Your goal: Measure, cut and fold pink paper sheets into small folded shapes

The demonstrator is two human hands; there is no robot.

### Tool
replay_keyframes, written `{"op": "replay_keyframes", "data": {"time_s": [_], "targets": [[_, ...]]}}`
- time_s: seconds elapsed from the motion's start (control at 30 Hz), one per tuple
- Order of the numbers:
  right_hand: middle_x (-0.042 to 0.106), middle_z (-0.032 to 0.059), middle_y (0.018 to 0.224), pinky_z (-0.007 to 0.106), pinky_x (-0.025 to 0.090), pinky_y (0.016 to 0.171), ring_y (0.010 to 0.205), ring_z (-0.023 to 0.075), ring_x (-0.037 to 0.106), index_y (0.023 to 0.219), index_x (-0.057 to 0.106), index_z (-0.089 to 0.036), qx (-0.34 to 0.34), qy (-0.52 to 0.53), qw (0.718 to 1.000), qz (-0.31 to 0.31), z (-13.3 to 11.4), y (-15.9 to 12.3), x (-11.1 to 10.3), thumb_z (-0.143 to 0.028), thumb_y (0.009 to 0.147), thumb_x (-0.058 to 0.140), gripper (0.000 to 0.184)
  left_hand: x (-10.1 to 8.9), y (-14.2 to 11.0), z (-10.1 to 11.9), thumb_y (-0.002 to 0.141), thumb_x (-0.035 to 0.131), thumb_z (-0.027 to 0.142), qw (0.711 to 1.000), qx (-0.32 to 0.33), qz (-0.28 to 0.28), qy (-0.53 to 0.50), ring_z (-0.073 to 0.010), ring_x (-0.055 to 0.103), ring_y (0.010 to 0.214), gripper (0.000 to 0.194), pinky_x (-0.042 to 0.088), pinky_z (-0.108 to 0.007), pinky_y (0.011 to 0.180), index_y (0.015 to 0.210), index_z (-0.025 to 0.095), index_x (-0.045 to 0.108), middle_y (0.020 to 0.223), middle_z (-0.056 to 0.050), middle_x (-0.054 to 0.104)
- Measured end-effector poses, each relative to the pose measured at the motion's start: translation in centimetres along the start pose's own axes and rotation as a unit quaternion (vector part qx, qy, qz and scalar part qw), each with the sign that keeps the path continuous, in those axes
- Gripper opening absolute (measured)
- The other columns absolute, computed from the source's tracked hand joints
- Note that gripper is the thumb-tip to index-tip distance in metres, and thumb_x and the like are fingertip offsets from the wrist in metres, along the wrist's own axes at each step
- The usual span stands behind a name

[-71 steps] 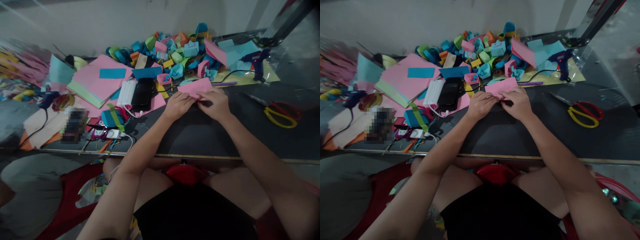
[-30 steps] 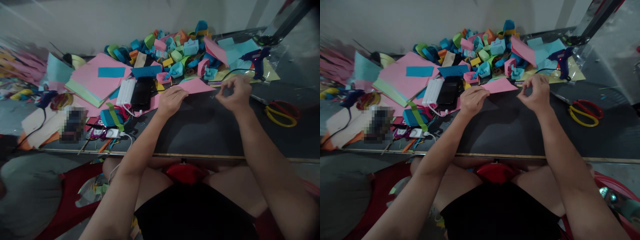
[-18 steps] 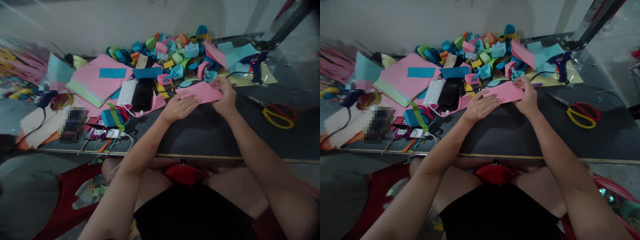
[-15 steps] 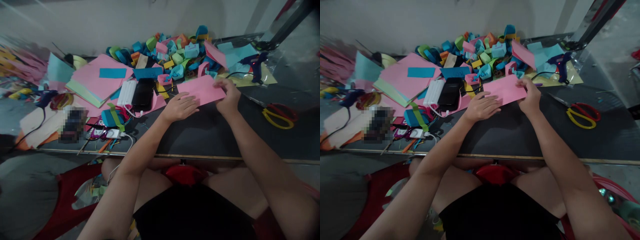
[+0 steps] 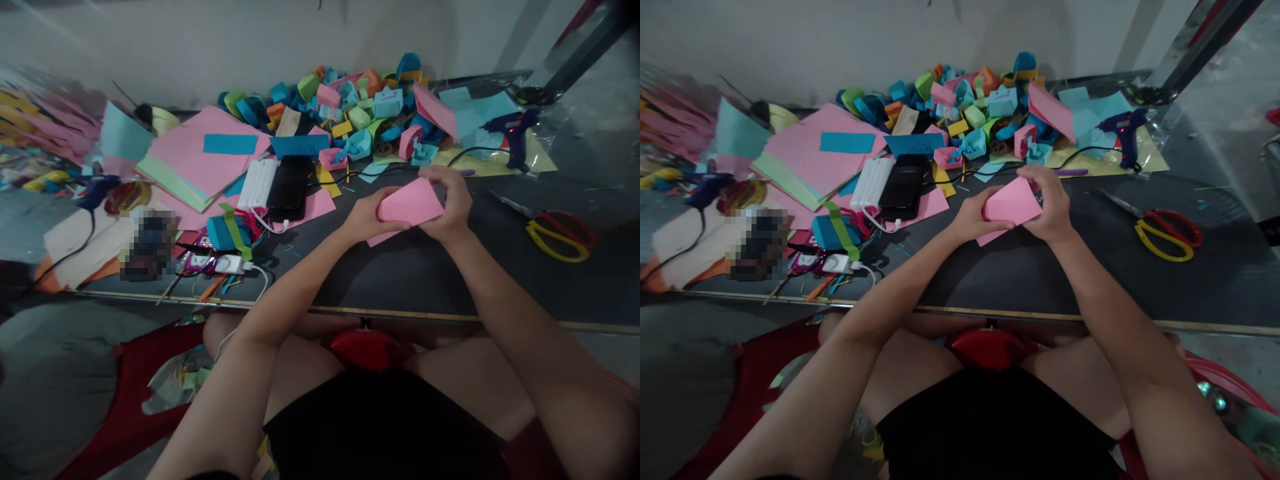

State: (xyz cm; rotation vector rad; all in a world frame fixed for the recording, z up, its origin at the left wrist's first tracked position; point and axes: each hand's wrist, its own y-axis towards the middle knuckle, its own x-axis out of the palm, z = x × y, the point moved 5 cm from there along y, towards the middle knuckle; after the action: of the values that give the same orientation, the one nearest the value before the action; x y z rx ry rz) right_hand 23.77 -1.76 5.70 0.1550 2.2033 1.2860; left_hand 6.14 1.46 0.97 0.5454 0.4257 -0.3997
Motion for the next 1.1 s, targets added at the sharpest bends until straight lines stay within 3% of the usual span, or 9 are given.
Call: {"op": "replay_keyframes", "data": {"time_s": [0.07,0.13,0.2,0.3,0.43,0.57,0.7,0.87,1.1], "targets": [[0.066,0.0095,0.139,0.054,0.056,0.1,0.128,0.0338,0.066,0.151,0.038,-0.037,0.024,0.064,0.998,0.006,0.4,0.1,0.4,-0.064,0.082,0.074,0.082,0.0,0.2,0.3,0.075,0.076,0.081,0.996,-0.004,0.003,-0.087,-0.0292,0.073,0.112,0.083,0.057,-0.041,0.099,0.128,0.018,0.069,0.125,-0.013,0.076],[0.067,0.008,0.136,0.052,0.057,0.096,0.123,0.0313,0.068,0.157,0.028,-0.039,0.072,0.108,0.992,0.001,1.1,0.1,0.9,-0.066,0.085,0.07,0.087,0.0,0.3,0.6,0.074,0.08,0.076,0.987,-0.012,0.002,-0.162,-0.0246,0.073,0.103,0.072,0.058,-0.036,0.091,0.116,0.018,0.074,0.114,-0.01,0.078],[0.071,0.0062,0.12,0.048,0.058,0.091,0.106,0.0274,0.072,0.147,0.043,-0.037,0.11,0.12,0.987,-0.008,1.5,0.1,1.1,-0.064,0.09,0.065,0.067,-0.2,0.3,0.6,0.071,0.085,0.073,0.978,-0.039,0.009,-0.205,-0.0194,0.071,0.087,0.064,0.057,-0.03,0.077,0.101,0.018,0.076,0.098,-0.006,0.077],[0.068,0.0043,0.092,0.045,0.057,0.079,0.081,0.023,0.068,0.106,0.062,-0.029,0.15,0.09,0.985,-0.007,1.8,-0.1,0.5,-0.059,0.093,0.06,0.033,-0.4,0.2,0.4,0.074,0.082,0.074,0.968,-0.086,0.039,-0.232,-0.012,0.058,0.065,0.057,0.045,-0.025,0.058,0.082,0.019,0.074,0.073,0.0,0.066],[0.06,0.0033,0.075,0.047,0.054,0.08,0.079,0.0251,0.063,0.082,0.057,-0.026,0.167,-0.041,0.985,-0.013,2.4,0.1,-0.9,-0.045,0.09,0.061,0.021,-1.2,0.0,0.3,0.077,0.079,0.076,0.958,-0.109,0.089,-0.25,-0.0081,0.041,0.055,0.056,0.032,-0.024,0.051,0.075,0.02,0.073,0.059,0.004,0.048],[0.06,0.004,0.069,0.048,0.051,0.085,0.079,0.027,0.064,0.08,0.06,-0.025,0.185,-0.144,0.972,-0.032,3.5,0.7,-2.4,-0.036,0.088,0.059,0.014,-2.6,0.0,-0.3,0.076,0.076,0.08,0.948,-0.119,0.164,-0.244,-0.009,0.048,0.061,0.061,0.039,-0.022,0.055,0.079,0.02,0.069,0.068,0.002,0.056],[0.064,0.0028,0.069,0.04,0.05,0.075,0.071,0.023,0.064,0.086,0.069,-0.025,0.213,-0.084,0.97,-0.081,4.2,0.9,-2.5,-0.044,0.094,0.055,0.025,-2.8,0.1,-1.2,0.081,0.07,0.082,0.956,-0.107,0.175,-0.209,-0.0113,0.054,0.068,0.061,0.045,-0.025,0.06,0.085,0.021,0.066,0.077,0.0,0.063],[0.066,0.0029,0.07,0.038,0.049,0.069,0.07,0.022,0.062,0.085,0.074,-0.023,0.227,0.004,0.962,-0.155,3.6,0.8,-0.7,-0.07,0.09,0.061,0.049,-2.2,0.3,-1.6,0.086,0.059,0.084,0.975,-0.102,0.127,-0.148,-0.0146,0.061,0.075,0.062,0.05,-0.028,0.065,0.09,0.023,0.062,0.084,-0.003,0.068],[0.065,0.0034,0.077,0.038,0.052,0.07,0.076,0.022,0.063,0.086,0.072,-0.025,0.243,0.103,0.962,-0.075,2.5,0.8,0.2,-0.088,0.083,0.058,0.065,-2.3,0.0,-0.4,0.083,0.061,0.087,0.979,-0.086,0.117,-0.143,-0.0125,0.055,0.062,0.064,0.043,-0.027,0.055,0.079,0.023,0.056,0.067,0.001,0.058]]}}
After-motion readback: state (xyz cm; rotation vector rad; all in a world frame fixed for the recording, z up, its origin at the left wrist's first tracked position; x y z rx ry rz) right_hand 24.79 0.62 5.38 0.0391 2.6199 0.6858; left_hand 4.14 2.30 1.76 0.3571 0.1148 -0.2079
